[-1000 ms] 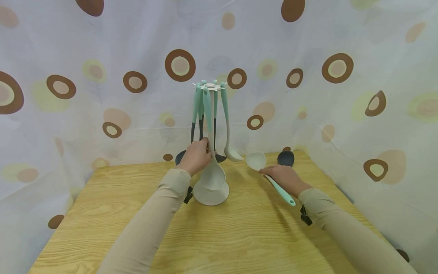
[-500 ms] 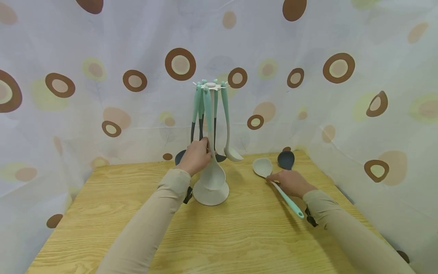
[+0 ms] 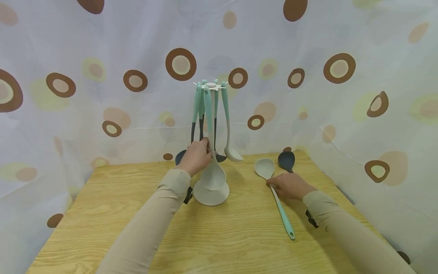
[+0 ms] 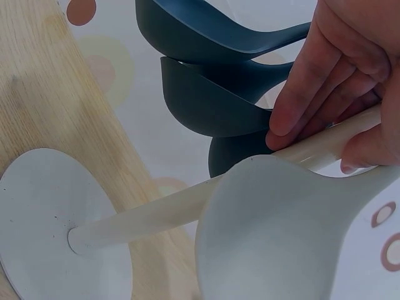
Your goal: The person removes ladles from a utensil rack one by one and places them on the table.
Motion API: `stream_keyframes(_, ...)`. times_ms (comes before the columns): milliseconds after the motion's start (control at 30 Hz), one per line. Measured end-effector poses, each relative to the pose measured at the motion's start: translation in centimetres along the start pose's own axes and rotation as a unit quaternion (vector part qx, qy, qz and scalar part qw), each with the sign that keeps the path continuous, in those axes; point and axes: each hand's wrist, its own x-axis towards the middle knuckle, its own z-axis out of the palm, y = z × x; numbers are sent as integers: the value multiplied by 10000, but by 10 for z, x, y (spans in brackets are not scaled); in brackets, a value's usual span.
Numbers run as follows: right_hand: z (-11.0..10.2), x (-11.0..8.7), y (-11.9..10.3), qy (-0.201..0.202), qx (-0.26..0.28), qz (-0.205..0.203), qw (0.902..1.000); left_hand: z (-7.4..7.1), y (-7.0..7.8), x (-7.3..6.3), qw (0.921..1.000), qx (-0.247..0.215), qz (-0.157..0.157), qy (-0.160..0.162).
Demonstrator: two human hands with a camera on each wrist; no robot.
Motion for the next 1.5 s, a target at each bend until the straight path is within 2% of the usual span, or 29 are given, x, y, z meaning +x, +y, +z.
stream_keyframes(133, -1, -2, -7, -135, 210, 247, 9994, 1, 1, 0, 10000, 18, -17, -23)
stream_keyframes(233, -3, -2, -17, -290, 464, 738, 9958, 1, 1, -1, 10000, -4, -21, -47)
stream_keyframes(333, -5, -2, -27, -494, 660, 1335, 9876, 2, 1, 0, 10000, -24, -3, -66)
stream_keyframes(433, -6, -1, -36, -679, 778, 1585, 9820, 2, 1, 0, 10000, -2, -7, -10)
stream_keyframes(600, -8, 2, -44, -843, 1022, 1581, 9785, 1, 0, 1, 10000, -7, -7, 39)
stream_keyframes(733, -8, 2, -43, -793, 1217, 1677, 9751, 2, 0, 0, 10000, -40, -11, 8)
stream_keyframes(967, -7, 4, -36, -465, 1004, 1507, 9824, 1, -1, -1, 10000, -74, -27, 23)
stream_keyframes(1167, -9, 7, -31, -379, 1035, 1480, 9828, 1, 0, -1, 10000, -61, -28, 10)
stream_keyframes(1500, -5, 11, -16, -639, 978, 1816, 9764, 0, 0, 2, 10000, 23, 18, -17)
